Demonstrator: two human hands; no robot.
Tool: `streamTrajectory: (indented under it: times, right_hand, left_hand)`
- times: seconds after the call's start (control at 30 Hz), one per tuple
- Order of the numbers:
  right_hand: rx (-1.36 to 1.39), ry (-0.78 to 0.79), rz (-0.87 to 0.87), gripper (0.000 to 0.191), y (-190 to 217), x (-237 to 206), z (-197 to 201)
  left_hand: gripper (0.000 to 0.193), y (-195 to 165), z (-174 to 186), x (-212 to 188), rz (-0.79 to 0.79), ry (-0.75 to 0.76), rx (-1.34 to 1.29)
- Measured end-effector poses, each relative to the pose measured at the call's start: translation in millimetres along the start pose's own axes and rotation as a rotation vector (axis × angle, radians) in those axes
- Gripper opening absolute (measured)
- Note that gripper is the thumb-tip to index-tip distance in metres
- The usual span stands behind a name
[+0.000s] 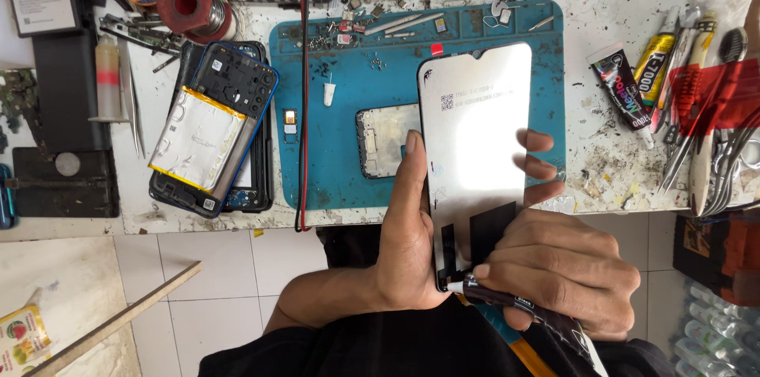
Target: The person applies adhesive from a tube along the edge of a phone frame, then peels the protective film from a new screen, aligns the screen with the phone body, and presses the edges to seat it. They handle the phone, the replacement screen, and the adhesive tube throughout.
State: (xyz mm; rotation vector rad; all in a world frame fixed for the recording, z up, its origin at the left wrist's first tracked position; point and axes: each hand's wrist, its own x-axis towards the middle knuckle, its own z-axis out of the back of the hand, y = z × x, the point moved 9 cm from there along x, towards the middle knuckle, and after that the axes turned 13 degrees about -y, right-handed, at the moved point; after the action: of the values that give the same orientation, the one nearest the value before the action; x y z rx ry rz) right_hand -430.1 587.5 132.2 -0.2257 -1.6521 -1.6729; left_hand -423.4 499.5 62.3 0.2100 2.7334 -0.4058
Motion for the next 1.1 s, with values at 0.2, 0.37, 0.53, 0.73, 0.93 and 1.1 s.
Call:
streamTrajectory:
  times: [0.2, 0.37, 0.53, 0.73, 0.93, 1.1]
  right_hand:
    - [-0.002, 0.011, 0.030, 0.036, -5, 5, 1]
    - [-0.049, -0.016, 0.128, 0.017, -15, 2, 37]
    - [-0.224, -0.230, 0.250, 0.013, -13, -3, 57]
    - [-0.236, -0.190, 0.155, 0.018, -12, -3, 53]
    - [-0.159, -0.120, 0.133, 0.023, -19, -16, 60]
    - [-0.118, -0.040, 0.106, 0.027, -21, -17, 54]
  left_hand:
    - [0.088, 0, 1, 4, 0.030, -0.001, -0.078]
    - [0.085, -5, -4, 1, 0.030, 0.065, -0.180]
    - [0.087, -19, -4, 3, -0.008, 0.035, -0.192]
    - [0.079, -35, -6, 0, -0.065, 0.066, -0.116]
    - [0.080, -36, -5, -1, -0.102, 0.078, -0.079]
    - [0.081, -38, -6, -3, -0.110, 0.083, -0.055]
